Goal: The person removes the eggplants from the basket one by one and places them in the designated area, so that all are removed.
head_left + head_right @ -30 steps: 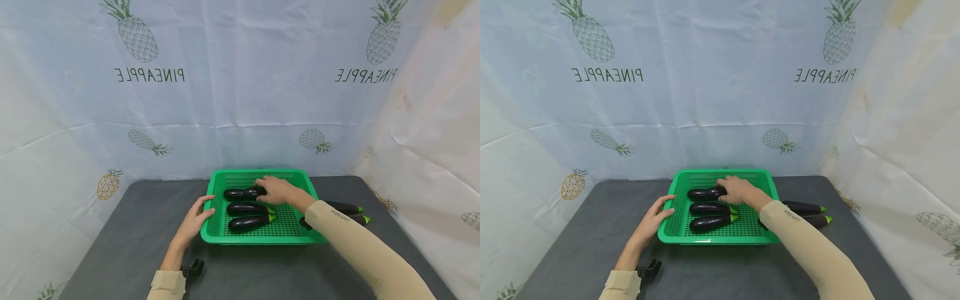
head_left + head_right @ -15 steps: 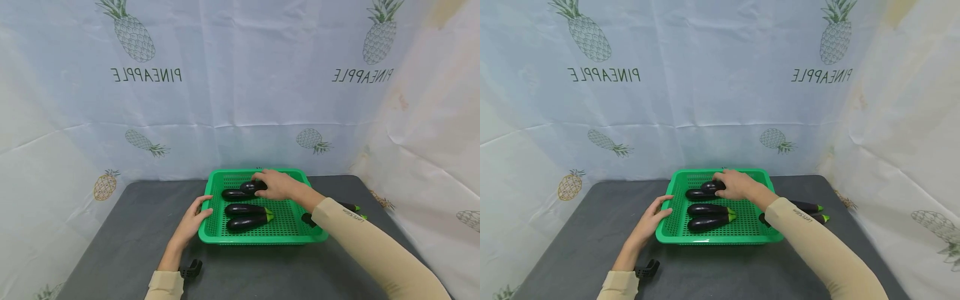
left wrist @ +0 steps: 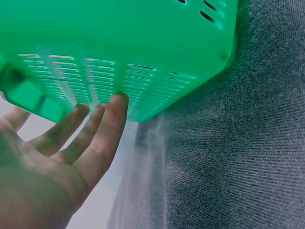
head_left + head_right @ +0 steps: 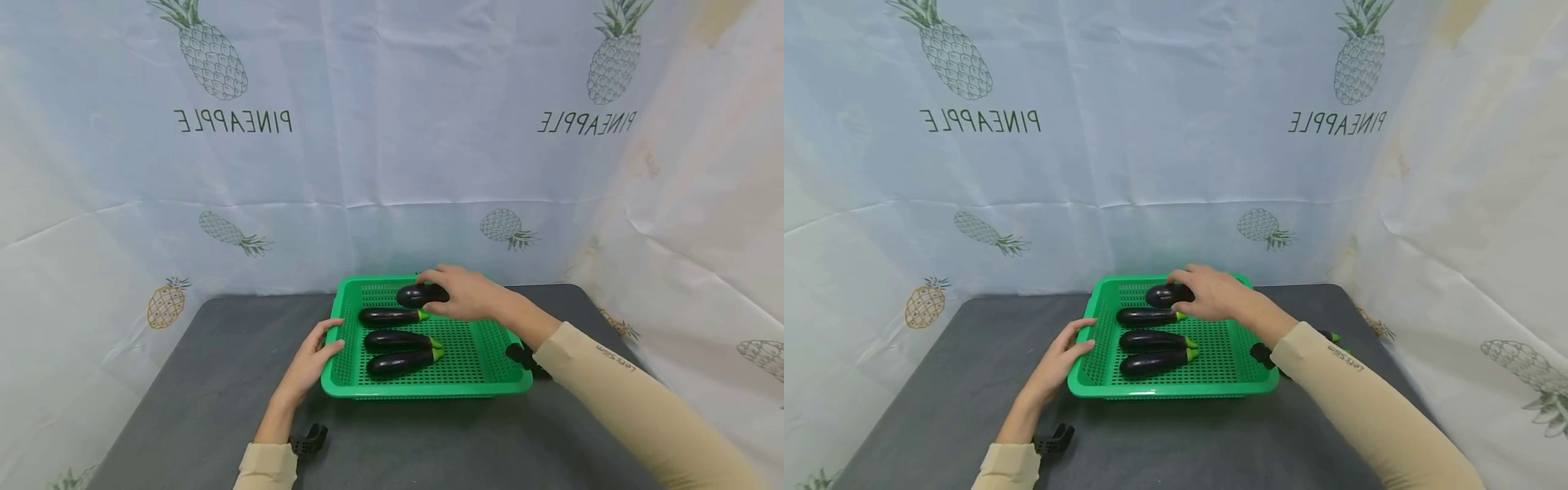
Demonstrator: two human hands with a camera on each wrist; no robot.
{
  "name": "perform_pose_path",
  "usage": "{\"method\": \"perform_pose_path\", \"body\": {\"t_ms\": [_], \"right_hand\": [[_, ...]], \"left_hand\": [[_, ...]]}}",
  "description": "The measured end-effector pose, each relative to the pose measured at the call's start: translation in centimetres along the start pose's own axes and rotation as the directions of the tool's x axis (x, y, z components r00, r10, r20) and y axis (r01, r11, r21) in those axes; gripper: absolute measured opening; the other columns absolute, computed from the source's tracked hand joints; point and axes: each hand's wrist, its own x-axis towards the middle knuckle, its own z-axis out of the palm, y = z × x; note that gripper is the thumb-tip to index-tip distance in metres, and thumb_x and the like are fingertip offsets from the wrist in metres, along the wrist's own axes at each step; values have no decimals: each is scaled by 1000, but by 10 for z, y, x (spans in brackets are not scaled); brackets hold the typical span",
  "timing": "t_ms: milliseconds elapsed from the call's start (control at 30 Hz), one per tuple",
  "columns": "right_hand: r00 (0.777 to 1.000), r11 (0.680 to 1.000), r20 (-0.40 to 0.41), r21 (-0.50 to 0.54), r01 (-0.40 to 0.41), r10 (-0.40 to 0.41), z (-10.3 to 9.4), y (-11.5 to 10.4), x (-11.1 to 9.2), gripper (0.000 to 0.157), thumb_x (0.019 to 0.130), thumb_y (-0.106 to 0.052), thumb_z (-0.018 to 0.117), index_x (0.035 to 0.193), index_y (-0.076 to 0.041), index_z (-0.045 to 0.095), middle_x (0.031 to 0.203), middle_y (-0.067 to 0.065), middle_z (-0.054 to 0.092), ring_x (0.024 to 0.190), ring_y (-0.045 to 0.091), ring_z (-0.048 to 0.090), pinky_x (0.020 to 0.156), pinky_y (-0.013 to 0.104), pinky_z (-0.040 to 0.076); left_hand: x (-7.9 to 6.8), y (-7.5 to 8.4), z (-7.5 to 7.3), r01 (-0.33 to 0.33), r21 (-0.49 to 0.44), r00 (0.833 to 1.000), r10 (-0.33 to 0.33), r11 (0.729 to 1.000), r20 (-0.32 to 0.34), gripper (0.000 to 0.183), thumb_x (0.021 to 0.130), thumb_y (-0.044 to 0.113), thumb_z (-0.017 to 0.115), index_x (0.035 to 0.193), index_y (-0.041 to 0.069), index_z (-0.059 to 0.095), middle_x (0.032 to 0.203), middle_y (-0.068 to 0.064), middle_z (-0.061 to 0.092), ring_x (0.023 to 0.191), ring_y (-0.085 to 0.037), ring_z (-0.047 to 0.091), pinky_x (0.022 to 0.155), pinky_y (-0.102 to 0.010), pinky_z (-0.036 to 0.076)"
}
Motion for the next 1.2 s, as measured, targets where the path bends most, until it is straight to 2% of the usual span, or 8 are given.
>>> {"method": "perform_pose_path", "body": {"t_ms": [233, 467, 567, 867, 1033, 1200], "right_hand": [[998, 999, -59, 44, 5, -3, -13, 7, -22, 52, 100, -43, 65, 145, -20, 53, 138, 11, 55, 119, 30, 58, 89, 53, 51], [994, 994, -109, 107, -10, 22, -17, 17, -45, 51, 99, -43, 67, 143, -20, 55, 135, 7, 55, 118, 27, 58, 94, 53, 49], [991, 992, -132, 128, -7, 24, -17, 23, -55, 52, 99, -42, 67, 143, -17, 55, 135, 8, 56, 119, 29, 58, 95, 55, 48], [985, 983, -163, 183, -33, 63, -15, 44, -81, 55, 100, -43, 66, 144, -14, 53, 137, 10, 56, 123, 31, 56, 93, 55, 50], [979, 974, -188, 225, -31, 75, -13, 54, -94, 53, 99, -39, 67, 143, -13, 54, 135, 9, 58, 121, 30, 57, 90, 51, 51], [973, 955, -198, 292, -58, 120, -10, 63, -107, 52, 99, -38, 69, 143, -15, 54, 132, 6, 59, 119, 27, 58, 93, 52, 50]], "left_hand": [[-1, 0, -1, -11, 2, 1000, 11, 1000, 13, 49, 107, 28, 56, 153, 20, 42, 163, -14, 29, 149, -37, 31, 106, -59, 41], [0, -1, -1, -8, 15, 1000, 8, 1000, 4, 49, 107, 29, 56, 153, 22, 42, 162, -14, 32, 148, -38, 33, 105, -59, 41], [1, -2, -1, -6, 18, 1000, 6, 1000, 2, 49, 107, 29, 56, 153, 21, 42, 163, -14, 30, 149, -39, 30, 106, -60, 40], [2, -1, 0, 0, 6, 1000, 0, 1000, 2, 48, 107, 27, 56, 152, 21, 42, 162, -14, 31, 147, -38, 33, 104, -58, 42], [2, 0, -1, -7, 8, 1000, 7, 1000, 6, 48, 107, 27, 55, 153, 20, 41, 163, -14, 29, 149, -38, 29, 106, -60, 40], [1, 1, -1, -3, 4, 1000, 3, 1000, 19, 50, 107, 29, 56, 153, 20, 40, 164, -14, 26, 152, -37, 23, 109, -61, 36]]}}
